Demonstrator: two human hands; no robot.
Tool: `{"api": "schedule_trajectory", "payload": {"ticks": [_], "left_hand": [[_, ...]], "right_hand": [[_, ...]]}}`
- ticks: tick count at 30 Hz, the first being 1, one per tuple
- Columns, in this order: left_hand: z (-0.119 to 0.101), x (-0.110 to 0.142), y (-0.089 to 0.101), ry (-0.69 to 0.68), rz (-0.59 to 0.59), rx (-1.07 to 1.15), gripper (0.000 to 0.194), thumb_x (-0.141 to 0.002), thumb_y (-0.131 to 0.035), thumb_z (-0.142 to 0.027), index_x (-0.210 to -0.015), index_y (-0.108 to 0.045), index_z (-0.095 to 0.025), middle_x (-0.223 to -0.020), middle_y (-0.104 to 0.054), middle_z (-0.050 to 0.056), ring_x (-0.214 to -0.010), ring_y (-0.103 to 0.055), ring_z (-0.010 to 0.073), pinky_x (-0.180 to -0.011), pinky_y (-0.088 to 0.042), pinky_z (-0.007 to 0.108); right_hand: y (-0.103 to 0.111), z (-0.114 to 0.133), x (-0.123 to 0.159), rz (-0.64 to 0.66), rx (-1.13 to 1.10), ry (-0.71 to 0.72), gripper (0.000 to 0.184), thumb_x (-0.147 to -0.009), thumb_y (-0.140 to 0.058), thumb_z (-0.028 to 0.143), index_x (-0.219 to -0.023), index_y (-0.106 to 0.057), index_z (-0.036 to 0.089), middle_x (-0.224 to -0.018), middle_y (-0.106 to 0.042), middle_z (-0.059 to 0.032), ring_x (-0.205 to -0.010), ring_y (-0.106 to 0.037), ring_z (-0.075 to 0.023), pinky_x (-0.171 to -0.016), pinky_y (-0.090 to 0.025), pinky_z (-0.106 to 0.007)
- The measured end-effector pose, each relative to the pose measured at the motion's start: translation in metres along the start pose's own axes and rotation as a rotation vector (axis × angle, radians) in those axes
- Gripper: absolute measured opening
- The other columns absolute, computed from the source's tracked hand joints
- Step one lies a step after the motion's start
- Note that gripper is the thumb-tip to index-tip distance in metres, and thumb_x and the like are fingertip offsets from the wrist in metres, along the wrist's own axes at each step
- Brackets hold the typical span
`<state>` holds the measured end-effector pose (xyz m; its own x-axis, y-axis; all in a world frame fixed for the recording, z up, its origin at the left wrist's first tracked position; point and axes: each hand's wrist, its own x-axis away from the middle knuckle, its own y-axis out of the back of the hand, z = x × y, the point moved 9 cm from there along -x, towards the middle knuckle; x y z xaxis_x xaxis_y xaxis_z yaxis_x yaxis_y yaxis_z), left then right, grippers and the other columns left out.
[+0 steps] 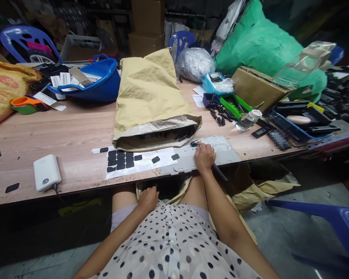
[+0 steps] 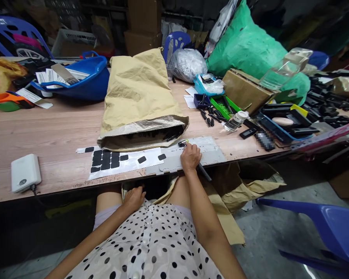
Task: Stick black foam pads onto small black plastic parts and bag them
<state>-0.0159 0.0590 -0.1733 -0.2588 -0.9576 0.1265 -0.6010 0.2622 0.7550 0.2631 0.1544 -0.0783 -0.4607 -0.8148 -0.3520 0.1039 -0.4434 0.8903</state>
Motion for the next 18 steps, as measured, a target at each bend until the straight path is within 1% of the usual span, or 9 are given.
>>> {"api": "schedule_trajectory", "payload": {"ticks": [3,5,6,8,10,11,12,15,18], "left_hand": [[-0.007,-0.003,-0.001,0.093,0.188,-0.055,0.013,-0.076,-0.070,-0.026,-0.066,-0.062,-0.025,-0.056,-0.062,0.002,-0.057,-0.062,0.0245,-0.055,-0.043,0.034],[-0.028,-0.017,0.016,0.077,0.194,-0.010,0.019,-0.082,-0.066,-0.034,-0.067,-0.063,-0.024,-0.059,-0.064,0.001,-0.057,-0.061,0.0213,-0.055,-0.043,0.031],[-0.039,-0.029,0.032,0.067,0.125,0.030,0.022,-0.086,-0.062,-0.038,-0.069,-0.064,-0.024,-0.061,-0.065,0.001,-0.057,-0.061,0.0198,-0.056,-0.044,0.030],[-0.051,-0.060,0.074,0.083,-0.098,0.068,0.022,-0.089,-0.058,-0.041,-0.082,-0.068,-0.023,-0.063,-0.065,-0.001,-0.060,-0.062,0.0183,-0.059,-0.046,0.028],[-0.048,-0.091,0.115,0.161,-0.347,0.028,0.021,-0.088,-0.056,-0.037,-0.096,-0.069,-0.022,-0.073,-0.068,0.002,-0.070,-0.066,0.0197,-0.066,-0.050,0.029],[-0.042,-0.105,0.132,0.222,-0.446,-0.006,0.022,-0.087,-0.056,-0.033,-0.099,-0.069,-0.020,-0.082,-0.070,0.006,-0.078,-0.067,0.0221,-0.070,-0.052,0.031],[-0.034,-0.118,0.142,0.295,-0.497,-0.041,0.023,-0.085,-0.057,-0.030,-0.099,-0.070,-0.017,-0.089,-0.071,0.010,-0.084,-0.068,0.0254,-0.074,-0.054,0.034],[-0.005,-0.150,0.151,0.495,-0.509,-0.074,0.021,-0.075,-0.064,-0.022,-0.091,-0.072,-0.010,-0.089,-0.071,0.020,-0.091,-0.069,0.0355,-0.079,-0.055,0.044],[0.011,-0.166,0.150,0.548,-0.497,-0.056,0.024,-0.069,-0.069,-0.020,-0.090,-0.073,-0.009,-0.084,-0.071,0.022,-0.093,-0.069,0.0398,-0.079,-0.055,0.047]], "right_hand": [[0.000,0.001,0.001,0.012,0.012,-0.003,0.028,-0.092,-0.053,0.019,-0.114,-0.069,0.019,-0.103,-0.063,-0.0116,-0.097,-0.051,-0.0260,-0.073,-0.032,-0.033],[0.000,0.001,0.001,0.010,0.019,0.000,0.028,-0.092,-0.052,0.019,-0.115,-0.069,0.019,-0.103,-0.062,-0.0116,-0.097,-0.050,-0.0256,-0.073,-0.031,-0.033],[0.000,0.001,0.001,0.008,0.021,0.001,0.028,-0.093,-0.052,0.019,-0.115,-0.069,0.019,-0.103,-0.062,-0.0115,-0.097,-0.050,-0.0254,-0.073,-0.031,-0.033],[0.000,0.001,0.001,0.006,0.024,0.004,0.028,-0.093,-0.051,0.019,-0.115,-0.068,0.019,-0.103,-0.062,-0.0111,-0.096,-0.050,-0.0250,-0.073,-0.031,-0.032],[-0.001,0.001,0.002,0.011,0.028,0.003,0.028,-0.093,-0.052,0.020,-0.115,-0.068,0.019,-0.103,-0.062,-0.0108,-0.096,-0.050,-0.0248,-0.073,-0.031,-0.032],[-0.001,0.001,0.002,0.014,0.030,0.002,0.027,-0.093,-0.052,0.020,-0.115,-0.068,0.019,-0.103,-0.062,-0.0106,-0.096,-0.050,-0.0247,-0.073,-0.031,-0.032],[-0.001,0.001,0.002,0.016,0.031,0.001,0.027,-0.093,-0.052,0.020,-0.115,-0.068,0.019,-0.103,-0.062,-0.0105,-0.096,-0.050,-0.0246,-0.073,-0.030,-0.032],[-0.001,0.003,0.003,0.012,0.032,0.007,0.027,-0.093,-0.052,0.020,-0.115,-0.068,0.019,-0.102,-0.062,-0.0102,-0.096,-0.050,-0.0244,-0.074,-0.030,-0.032],[0.000,0.004,0.004,0.005,0.036,0.010,0.027,-0.093,-0.052,0.021,-0.115,-0.068,0.020,-0.103,-0.062,-0.0100,-0.096,-0.050,-0.0244,-0.074,-0.031,-0.032]]}}
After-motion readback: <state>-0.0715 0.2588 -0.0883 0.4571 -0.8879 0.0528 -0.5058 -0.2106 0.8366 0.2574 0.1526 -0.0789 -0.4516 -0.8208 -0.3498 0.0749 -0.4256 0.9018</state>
